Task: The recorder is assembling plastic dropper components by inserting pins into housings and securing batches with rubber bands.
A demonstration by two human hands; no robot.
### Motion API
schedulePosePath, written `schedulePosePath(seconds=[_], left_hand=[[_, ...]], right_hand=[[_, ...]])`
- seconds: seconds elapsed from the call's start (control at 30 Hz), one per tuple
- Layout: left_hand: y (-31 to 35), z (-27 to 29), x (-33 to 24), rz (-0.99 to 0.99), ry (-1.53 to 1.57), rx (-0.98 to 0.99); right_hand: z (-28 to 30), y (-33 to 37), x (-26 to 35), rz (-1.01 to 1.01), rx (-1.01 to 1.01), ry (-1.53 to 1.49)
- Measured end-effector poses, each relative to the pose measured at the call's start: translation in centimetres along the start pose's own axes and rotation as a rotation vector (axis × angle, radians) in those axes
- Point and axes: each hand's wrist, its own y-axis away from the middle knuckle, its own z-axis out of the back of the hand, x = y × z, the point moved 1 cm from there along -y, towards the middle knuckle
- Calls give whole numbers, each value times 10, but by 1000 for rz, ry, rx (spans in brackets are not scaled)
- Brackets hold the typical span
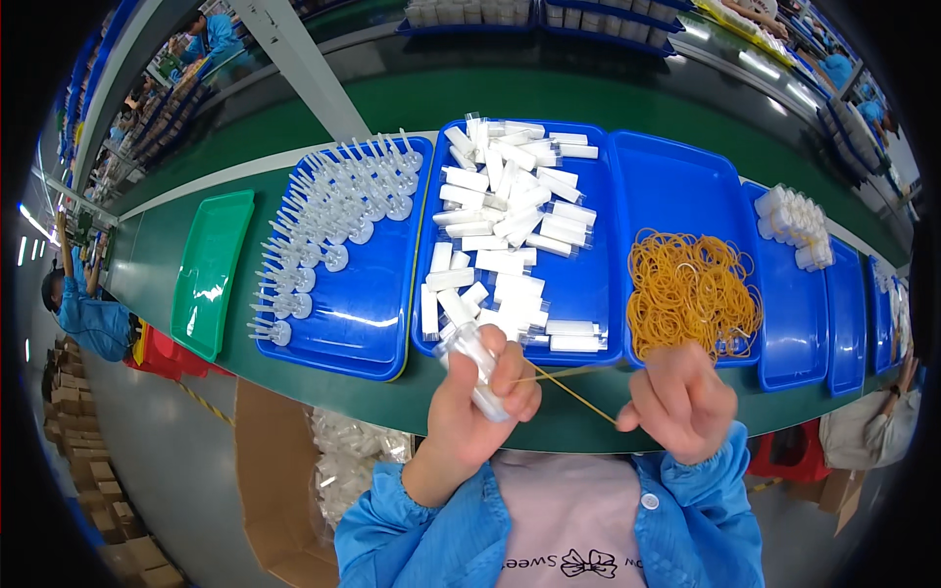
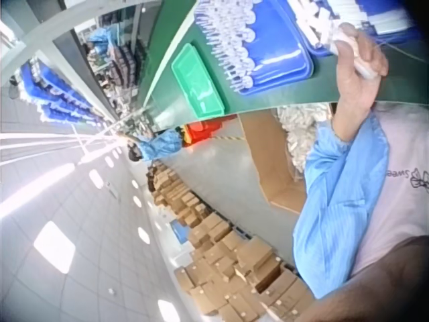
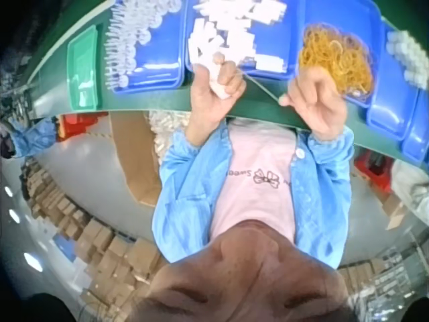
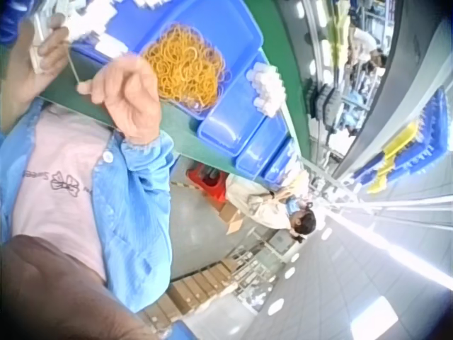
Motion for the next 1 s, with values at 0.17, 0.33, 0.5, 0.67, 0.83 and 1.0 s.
schedulePosePath(seconds=[0.17, 0.33, 0.5, 0.67, 0.83, 1.0], left_hand=[[-2, -10, -6, -306, -630, 91], [-1, -20, -4, -405, -1613, -83], [-4, -17, 10, -267, -1818, 58], [-17, -6, -5, -650, -1952, 11], [-21, 17, -41, -383, -2403, -225], [-37, 11, -11, -292, -2342, -132]], right_hand=[[31, 2, -25, -295, -120, -212], [9, -5, -36, -129, -64, 678], [5, 1, -28, 238, 20, 1588], [8, 29, 18, 303, -261, 1655], [45, 76, 106, 597, -783, 1716], [114, 106, 181, 761, -1110, 1720]])
